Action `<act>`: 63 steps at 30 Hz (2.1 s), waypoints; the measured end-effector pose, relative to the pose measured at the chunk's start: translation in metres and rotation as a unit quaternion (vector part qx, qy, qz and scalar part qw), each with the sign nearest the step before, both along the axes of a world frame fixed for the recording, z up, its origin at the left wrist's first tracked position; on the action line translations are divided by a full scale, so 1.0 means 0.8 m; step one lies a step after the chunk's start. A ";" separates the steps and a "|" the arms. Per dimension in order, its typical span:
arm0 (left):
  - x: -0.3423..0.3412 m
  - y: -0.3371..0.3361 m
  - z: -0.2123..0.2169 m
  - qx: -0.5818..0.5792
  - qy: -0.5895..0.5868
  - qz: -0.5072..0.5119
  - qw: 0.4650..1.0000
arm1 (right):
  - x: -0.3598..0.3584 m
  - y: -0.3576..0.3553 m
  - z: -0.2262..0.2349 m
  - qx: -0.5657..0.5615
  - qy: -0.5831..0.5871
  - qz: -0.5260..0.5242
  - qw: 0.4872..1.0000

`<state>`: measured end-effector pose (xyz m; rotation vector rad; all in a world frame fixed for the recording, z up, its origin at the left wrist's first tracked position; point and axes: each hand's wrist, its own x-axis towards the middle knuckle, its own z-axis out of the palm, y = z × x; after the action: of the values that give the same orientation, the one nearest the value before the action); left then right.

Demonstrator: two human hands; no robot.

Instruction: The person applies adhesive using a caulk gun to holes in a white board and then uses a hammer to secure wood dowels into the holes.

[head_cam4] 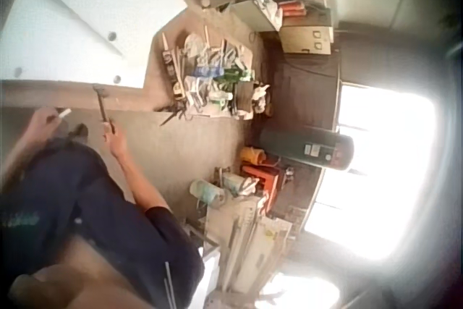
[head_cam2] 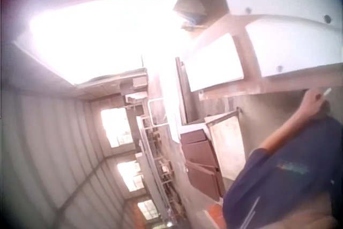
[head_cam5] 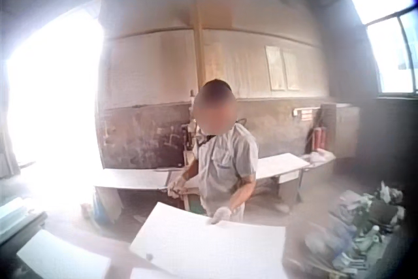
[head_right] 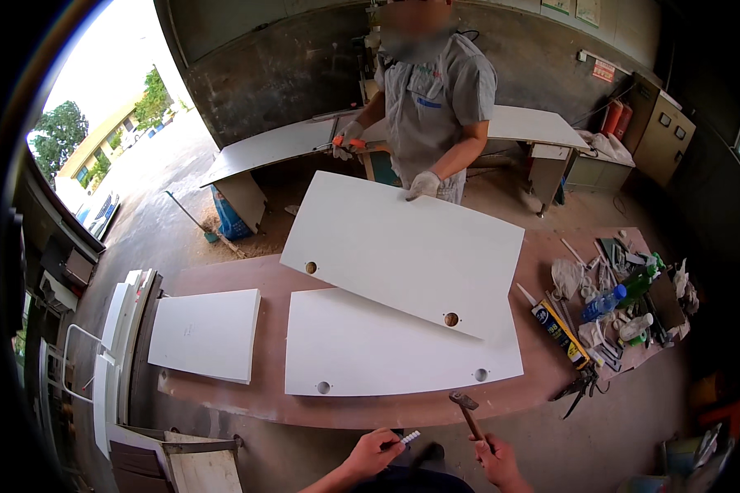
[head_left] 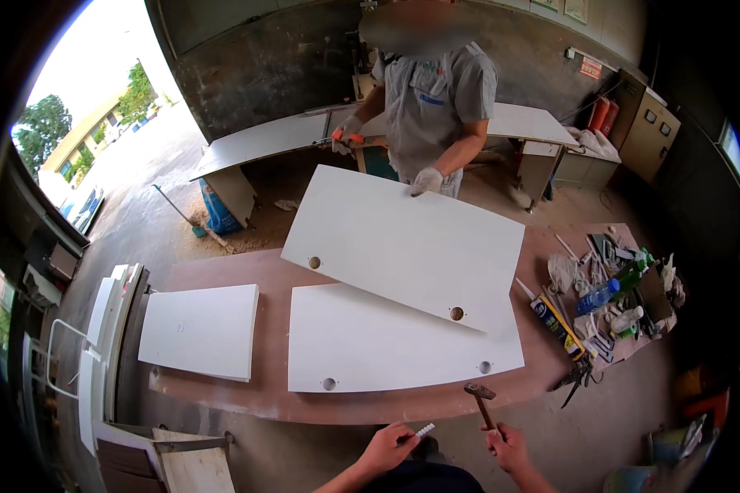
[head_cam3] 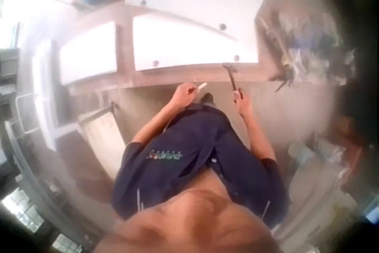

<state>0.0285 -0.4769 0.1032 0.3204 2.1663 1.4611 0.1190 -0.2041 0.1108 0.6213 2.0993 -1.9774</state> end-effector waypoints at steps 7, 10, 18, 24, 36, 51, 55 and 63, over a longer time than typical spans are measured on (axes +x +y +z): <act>-0.068 0.022 -0.005 -0.021 0.083 -0.050 0.995 | 0.030 0.001 -0.014 0.049 -0.094 -0.110 0.988; -0.093 0.056 -0.011 -0.060 0.184 -0.059 0.979 | -0.005 0.014 0.010 0.044 -0.043 -0.152 0.986; -0.140 0.179 -0.046 -0.078 0.285 -0.072 0.953 | 0.016 0.090 -0.042 0.192 -0.069 -0.113 0.972; -0.147 0.243 -0.096 -0.157 0.306 -0.078 0.936 | -0.005 0.124 -0.074 0.138 -0.063 -0.091 0.984; -0.150 0.267 -0.115 -0.202 0.358 -0.068 0.909 | -0.045 0.136 -0.091 0.200 -0.073 -0.025 0.977; -0.148 0.269 -0.118 -0.200 0.346 -0.070 0.914 | -0.064 0.144 -0.100 0.322 -0.029 0.029 0.946; -0.154 0.266 -0.118 -0.190 0.345 -0.058 0.917 | -0.070 0.146 -0.066 0.296 0.029 -0.006 0.955; -0.153 0.270 -0.115 -0.200 0.336 -0.062 0.918 | -0.050 0.139 -0.084 0.219 -0.011 -0.049 0.974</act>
<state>-0.0943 -0.2610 0.0110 0.8916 2.8407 0.8651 0.0787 -0.0927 0.0437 0.8284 2.5564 -1.5419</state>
